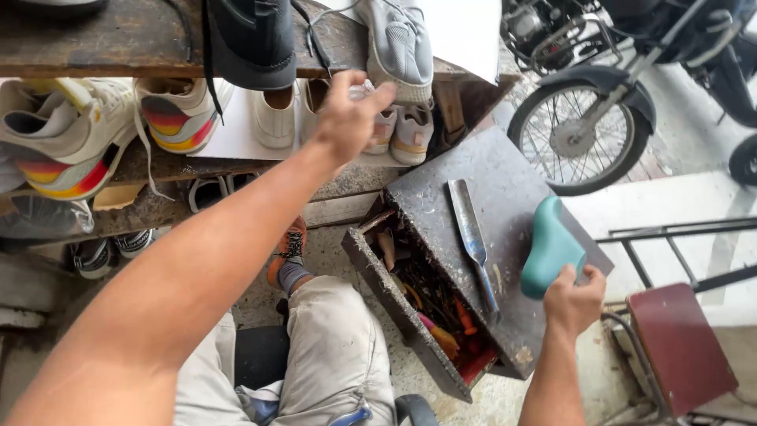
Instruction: Inserting shoe lasts into shoes and using a hammer to shape them at a repair bench
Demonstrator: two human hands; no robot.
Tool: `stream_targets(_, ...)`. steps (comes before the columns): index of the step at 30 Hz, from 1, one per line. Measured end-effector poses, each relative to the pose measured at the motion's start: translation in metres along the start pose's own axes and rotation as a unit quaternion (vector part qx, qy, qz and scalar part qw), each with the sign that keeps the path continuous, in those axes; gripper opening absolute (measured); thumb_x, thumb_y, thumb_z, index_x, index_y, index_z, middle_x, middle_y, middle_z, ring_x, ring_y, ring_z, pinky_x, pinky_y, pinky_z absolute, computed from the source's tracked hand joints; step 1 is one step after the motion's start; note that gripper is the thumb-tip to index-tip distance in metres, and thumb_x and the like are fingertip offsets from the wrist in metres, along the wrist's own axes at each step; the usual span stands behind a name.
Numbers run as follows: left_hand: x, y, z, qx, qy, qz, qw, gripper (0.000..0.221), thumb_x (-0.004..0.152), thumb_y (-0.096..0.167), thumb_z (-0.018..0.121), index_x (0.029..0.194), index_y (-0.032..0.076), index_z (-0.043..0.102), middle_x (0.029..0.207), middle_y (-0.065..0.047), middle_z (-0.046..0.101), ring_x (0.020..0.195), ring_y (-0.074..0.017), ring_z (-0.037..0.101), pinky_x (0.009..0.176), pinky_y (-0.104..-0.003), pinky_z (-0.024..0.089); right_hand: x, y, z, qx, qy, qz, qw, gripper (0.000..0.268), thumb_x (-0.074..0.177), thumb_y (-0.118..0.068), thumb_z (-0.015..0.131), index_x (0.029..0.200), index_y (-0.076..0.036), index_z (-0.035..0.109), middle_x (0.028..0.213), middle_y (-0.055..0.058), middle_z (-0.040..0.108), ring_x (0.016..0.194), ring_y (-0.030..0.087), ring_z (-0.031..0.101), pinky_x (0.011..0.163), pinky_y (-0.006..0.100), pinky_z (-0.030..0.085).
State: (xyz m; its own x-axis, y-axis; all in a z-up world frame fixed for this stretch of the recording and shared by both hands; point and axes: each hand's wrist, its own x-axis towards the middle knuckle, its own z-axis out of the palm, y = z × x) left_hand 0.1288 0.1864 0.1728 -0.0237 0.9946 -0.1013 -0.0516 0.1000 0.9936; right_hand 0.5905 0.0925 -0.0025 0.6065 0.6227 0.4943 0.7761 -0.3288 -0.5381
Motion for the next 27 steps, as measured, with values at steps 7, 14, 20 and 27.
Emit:
stream_targets(7, 0.053, -0.016, 0.044, -0.073, 0.164, 0.031, 0.983, 0.046, 0.084, 0.016, 0.074, 0.123, 0.024, 0.052, 0.109, -0.002, 0.072, 0.07, -0.0142, 0.071, 0.046, -0.025, 0.063, -0.03, -0.012, -0.008, -0.095, -0.124, -0.089, 0.984, 0.046, 0.097, -0.031, 0.065, 0.132, -0.002, 0.056, 0.124, 0.025, 0.067, 0.107, 0.049, 0.064, 0.082, 0.061, 0.049)
stream_targets(14, -0.085, -0.064, 0.005, 0.019, 0.07, 0.184, 0.98, 0.048, 0.091, 0.012, 0.07, 0.135, 0.013, 0.051, 0.123, -0.016, 0.064, 0.104, -0.0322, 0.062, 0.083, -0.047, 0.057, -0.094, -0.123, -0.048, 0.312, -0.242, -0.053, 0.917, 0.038, 0.086, -0.012, 0.079, 0.12, -0.008, 0.065, 0.11, 0.012, 0.074, 0.096, 0.023, 0.074, 0.079, 0.034, 0.058)
stream_targets(20, -0.248, -0.235, -0.06, -0.11, 0.065, 0.149, 0.98, 0.063, 0.088, -0.006, 0.07, 0.145, 0.007, 0.045, 0.131, -0.012, 0.058, 0.114, -0.0232, 0.064, 0.094, -0.04, 0.061, -0.21, -0.216, -0.032, 0.535, -0.508, 0.0, 0.675, 0.071, 0.082, -0.008, 0.082, 0.141, -0.007, 0.042, 0.127, 0.021, 0.062, 0.107, 0.031, 0.067, 0.088, 0.047, 0.061)
stream_targets(27, -0.409, -0.273, -0.119, 0.015, 0.162, -0.014, 0.987, 0.066, 0.083, 0.006, 0.082, 0.136, 0.006, 0.042, 0.106, -0.014, 0.056, 0.09, -0.0304, 0.07, 0.078, -0.045, 0.065, -0.398, -0.225, 0.018, 0.514, -0.636, 0.095, 0.568, 0.076, 0.073, 0.019, 0.068, 0.137, -0.008, 0.037, 0.105, 0.011, 0.067, 0.087, 0.019, 0.071, 0.07, 0.026, 0.06)
